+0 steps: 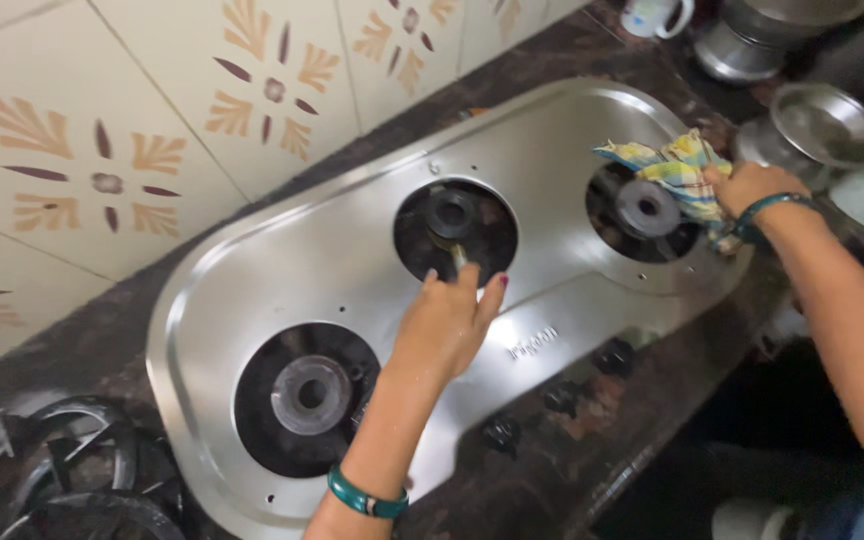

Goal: The person wipes a stainless steel gas stove top with a cloth, then rinses the cloth at the sink and wrings it out. They continue wiping the stove top and the adjacent tiled wall, repeating the rinse-and-wipe cycle several times.

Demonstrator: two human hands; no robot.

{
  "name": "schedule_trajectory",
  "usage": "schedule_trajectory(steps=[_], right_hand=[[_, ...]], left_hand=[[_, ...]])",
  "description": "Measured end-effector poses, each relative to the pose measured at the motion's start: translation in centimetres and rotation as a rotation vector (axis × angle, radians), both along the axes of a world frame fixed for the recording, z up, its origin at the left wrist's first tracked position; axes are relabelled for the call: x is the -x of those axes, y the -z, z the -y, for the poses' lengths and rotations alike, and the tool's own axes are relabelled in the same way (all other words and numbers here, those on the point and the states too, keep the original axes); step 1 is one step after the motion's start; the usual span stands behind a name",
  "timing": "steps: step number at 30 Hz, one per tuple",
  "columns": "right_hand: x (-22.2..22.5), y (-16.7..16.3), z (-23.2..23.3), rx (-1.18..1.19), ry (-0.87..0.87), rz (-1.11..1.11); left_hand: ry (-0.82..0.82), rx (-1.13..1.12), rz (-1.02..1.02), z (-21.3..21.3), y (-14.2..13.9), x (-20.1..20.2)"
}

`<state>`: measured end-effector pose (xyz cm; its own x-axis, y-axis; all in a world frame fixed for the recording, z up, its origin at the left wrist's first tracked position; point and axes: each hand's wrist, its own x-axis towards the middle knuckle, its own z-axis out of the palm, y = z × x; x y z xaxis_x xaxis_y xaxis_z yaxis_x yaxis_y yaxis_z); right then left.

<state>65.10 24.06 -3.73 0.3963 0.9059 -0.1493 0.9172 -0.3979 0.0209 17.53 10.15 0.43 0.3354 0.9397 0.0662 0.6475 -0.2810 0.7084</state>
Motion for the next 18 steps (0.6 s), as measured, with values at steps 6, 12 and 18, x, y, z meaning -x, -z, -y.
schedule_trajectory(steps=[6,12,18], right_hand=[[-0.8,3.8,8.7,-0.087,0.233,-0.059],[5.4,2.5,14.4,-0.226,0.362,-0.342],[14.5,-1.2,19.2,-0.285,0.544,-0.780]], left_hand=[[-0.016,0.010,-0.028,0.0,0.7,-1.4],[-0.013,0.032,-0.040,0.5,0.5,-1.3],[-0.029,-0.009,-0.011,1.1,1.0,-1.3]])
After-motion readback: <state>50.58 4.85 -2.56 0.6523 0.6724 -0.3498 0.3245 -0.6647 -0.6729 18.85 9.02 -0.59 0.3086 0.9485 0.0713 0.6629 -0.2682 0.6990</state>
